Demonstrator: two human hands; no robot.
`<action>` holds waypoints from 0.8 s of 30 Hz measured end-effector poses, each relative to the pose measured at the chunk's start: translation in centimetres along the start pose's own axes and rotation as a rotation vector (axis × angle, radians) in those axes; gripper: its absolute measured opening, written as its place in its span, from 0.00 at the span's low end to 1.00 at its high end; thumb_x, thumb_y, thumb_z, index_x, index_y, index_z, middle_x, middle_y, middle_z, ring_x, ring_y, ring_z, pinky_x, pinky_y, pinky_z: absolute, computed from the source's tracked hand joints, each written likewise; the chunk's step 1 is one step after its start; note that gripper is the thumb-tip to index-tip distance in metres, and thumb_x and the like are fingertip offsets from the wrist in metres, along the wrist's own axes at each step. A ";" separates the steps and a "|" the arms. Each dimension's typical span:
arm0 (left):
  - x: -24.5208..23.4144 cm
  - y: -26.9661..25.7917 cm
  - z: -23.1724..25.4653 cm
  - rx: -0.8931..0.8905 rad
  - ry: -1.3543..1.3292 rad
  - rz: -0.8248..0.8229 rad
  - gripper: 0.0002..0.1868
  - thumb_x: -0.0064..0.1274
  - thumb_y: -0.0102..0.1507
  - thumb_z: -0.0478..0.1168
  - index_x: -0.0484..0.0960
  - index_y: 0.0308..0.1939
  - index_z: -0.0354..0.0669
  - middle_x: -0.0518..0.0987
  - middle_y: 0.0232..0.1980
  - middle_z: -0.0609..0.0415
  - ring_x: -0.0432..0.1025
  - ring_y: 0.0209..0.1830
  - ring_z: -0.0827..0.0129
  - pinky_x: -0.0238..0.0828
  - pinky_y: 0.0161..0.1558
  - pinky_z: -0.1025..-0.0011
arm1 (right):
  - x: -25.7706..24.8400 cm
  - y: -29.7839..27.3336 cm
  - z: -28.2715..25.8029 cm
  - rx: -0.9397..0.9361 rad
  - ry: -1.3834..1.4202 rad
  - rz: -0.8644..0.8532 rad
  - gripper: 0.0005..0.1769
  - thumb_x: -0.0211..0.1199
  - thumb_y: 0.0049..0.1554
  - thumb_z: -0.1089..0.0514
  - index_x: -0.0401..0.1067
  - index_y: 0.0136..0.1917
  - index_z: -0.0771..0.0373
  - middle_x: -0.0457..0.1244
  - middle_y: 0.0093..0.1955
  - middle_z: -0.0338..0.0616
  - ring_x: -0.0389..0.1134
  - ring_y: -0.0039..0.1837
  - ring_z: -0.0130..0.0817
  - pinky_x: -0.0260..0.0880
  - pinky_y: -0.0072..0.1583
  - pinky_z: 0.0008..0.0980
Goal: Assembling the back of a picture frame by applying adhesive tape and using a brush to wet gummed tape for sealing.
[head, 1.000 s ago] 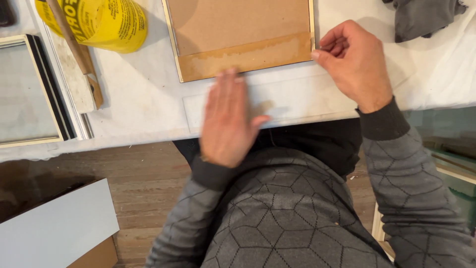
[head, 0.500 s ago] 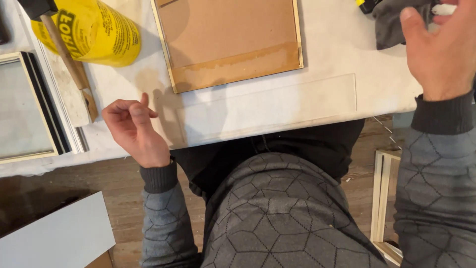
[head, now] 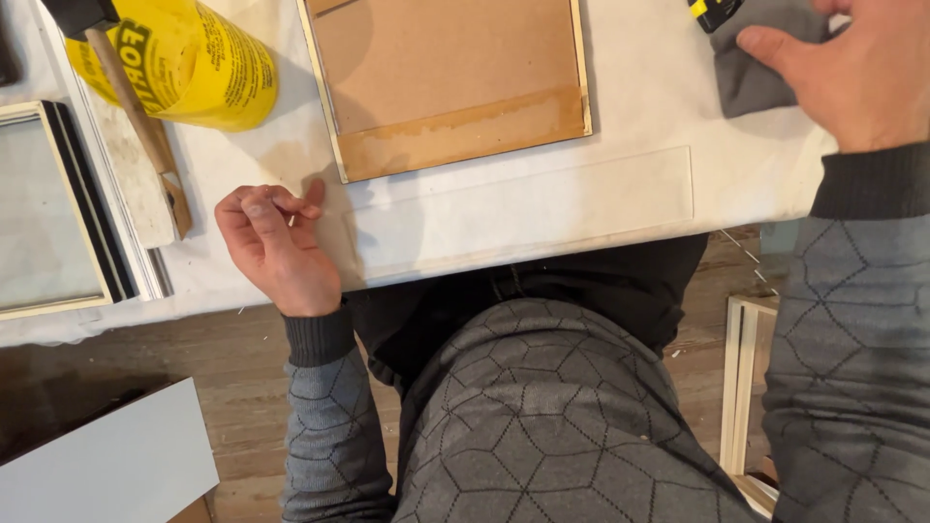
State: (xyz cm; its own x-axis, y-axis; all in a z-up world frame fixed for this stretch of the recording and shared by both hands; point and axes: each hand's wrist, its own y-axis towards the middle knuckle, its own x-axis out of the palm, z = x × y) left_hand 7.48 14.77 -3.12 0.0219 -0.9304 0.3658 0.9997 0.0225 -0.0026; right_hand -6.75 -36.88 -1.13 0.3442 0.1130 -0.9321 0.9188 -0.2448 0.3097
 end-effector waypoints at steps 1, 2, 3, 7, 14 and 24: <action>0.1 0.1 -0.1 0.008 0.015 0.016 0.11 0.46 0.78 0.45 0.66 0.53 0.42 0.71 0.44 0.54 0.67 0.39 0.69 0.77 0.62 0.50 | -0.3 -0.1 -0.4 0.146 0.050 -0.072 0.20 0.74 0.56 0.50 0.76 0.48 0.71 0.69 0.46 0.54 0.70 0.51 0.46 0.71 0.53 0.43; 0.1 -0.1 0.0 0.012 0.015 0.019 0.11 0.46 0.78 0.45 0.66 0.53 0.42 0.71 0.44 0.54 0.67 0.39 0.69 0.77 0.62 0.50 | 0.1 -1.5 1.0 0.142 0.052 -0.071 0.20 0.74 0.56 0.50 0.76 0.48 0.71 0.69 0.46 0.54 0.70 0.51 0.46 0.71 0.53 0.43; 0.2 -0.2 0.1 0.045 0.052 0.041 0.10 0.47 0.78 0.44 0.66 0.53 0.41 0.71 0.45 0.54 0.68 0.42 0.69 0.76 0.62 0.53 | 0.5 -2.8 2.3 0.076 0.079 -0.019 0.19 0.73 0.59 0.53 0.72 0.46 0.72 0.66 0.52 0.56 0.67 0.59 0.48 0.68 0.60 0.43; 3.6 -2.0 2.0 0.230 0.487 -0.070 0.06 0.54 0.73 0.33 0.73 0.50 0.37 0.74 0.47 0.52 0.70 0.48 0.67 0.70 0.54 0.68 | -3.0 -2.5 -3.9 0.104 0.746 0.121 0.20 0.70 0.61 0.56 0.64 0.49 0.75 0.56 0.74 0.60 0.55 0.78 0.57 0.56 0.79 0.50; 17.2 -4.4 8.8 0.514 0.564 -0.860 0.29 0.67 0.60 0.43 0.73 0.59 0.35 0.74 0.60 0.43 0.70 0.61 0.49 0.70 0.63 0.57 | -8.1 0.0 -14.9 -0.248 0.556 0.046 0.25 0.73 0.54 0.58 0.59 0.31 0.73 0.66 0.67 0.65 0.62 0.77 0.62 0.66 0.69 0.51; 15.5 -6.1 4.0 0.112 0.611 -0.784 0.21 0.65 0.65 0.37 0.73 0.58 0.38 0.81 0.47 0.48 0.80 0.46 0.59 0.78 0.48 0.68 | -6.9 -1.7 -20.2 0.096 0.925 -0.291 0.24 0.74 0.51 0.52 0.67 0.53 0.66 0.68 0.54 0.47 0.71 0.56 0.32 0.73 0.57 0.36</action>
State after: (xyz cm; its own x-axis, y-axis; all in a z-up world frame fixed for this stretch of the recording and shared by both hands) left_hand 1.67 1.69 6.27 -0.6133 -0.7245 -0.3147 0.7271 -0.6734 0.1333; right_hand -6.81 -17.76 8.60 0.1600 0.8833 -0.4407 0.9863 -0.1607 0.0359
